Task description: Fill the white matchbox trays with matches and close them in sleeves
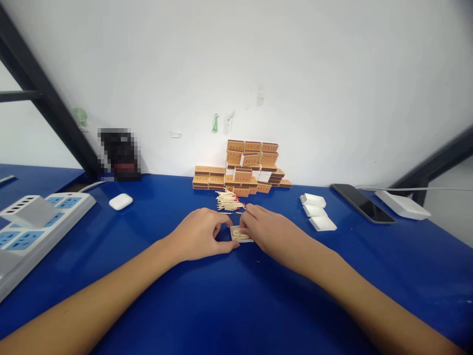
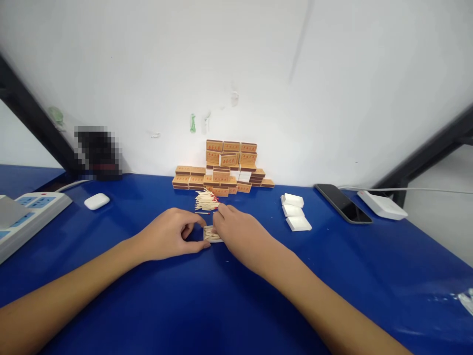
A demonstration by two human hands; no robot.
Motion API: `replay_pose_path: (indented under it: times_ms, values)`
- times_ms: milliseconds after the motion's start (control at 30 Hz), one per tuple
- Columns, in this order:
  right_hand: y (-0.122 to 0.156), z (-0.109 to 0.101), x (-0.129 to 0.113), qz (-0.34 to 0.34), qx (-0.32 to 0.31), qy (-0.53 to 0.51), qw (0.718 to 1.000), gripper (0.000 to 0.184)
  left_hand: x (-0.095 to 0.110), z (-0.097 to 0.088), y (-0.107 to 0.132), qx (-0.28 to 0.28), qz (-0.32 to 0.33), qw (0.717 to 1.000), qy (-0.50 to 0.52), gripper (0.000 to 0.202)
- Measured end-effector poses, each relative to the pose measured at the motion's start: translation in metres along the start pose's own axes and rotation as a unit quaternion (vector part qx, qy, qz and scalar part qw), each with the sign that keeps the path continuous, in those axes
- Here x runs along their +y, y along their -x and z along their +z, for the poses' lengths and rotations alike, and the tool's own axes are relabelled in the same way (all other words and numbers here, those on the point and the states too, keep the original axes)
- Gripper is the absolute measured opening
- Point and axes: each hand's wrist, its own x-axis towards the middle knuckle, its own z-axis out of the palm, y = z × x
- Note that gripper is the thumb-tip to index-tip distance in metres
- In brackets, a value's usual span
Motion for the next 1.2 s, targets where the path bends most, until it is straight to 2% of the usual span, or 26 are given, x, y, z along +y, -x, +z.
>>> replay_pose_path:
  times_ms: [233,433,700,833,1200]
  values:
    - [0.004,-0.009,0.008,0.0,0.023,-0.062,0.998,0.017,0.002,-0.001,0.0,-0.001,-0.005,1.0,-0.002,0.031]
    - [0.003,-0.006,0.012,0.026,0.022,-0.098,0.995,0.015,0.001,-0.001,0.0,-0.002,0.002,1.0,0.004,0.031]
    - [0.01,-0.011,0.025,0.049,0.008,-0.115,0.992,0.015,0.003,-0.002,0.001,-0.006,-0.014,1.0,-0.006,0.031]
    - [0.011,-0.013,0.027,0.066,-0.021,-0.145,0.987,0.014,0.002,-0.001,0.0,-0.005,-0.013,1.0,-0.004,0.031]
    - [0.012,-0.012,0.024,0.048,-0.016,-0.18,0.982,0.013,0.002,-0.001,0.0,-0.002,-0.008,1.0,-0.002,0.029]
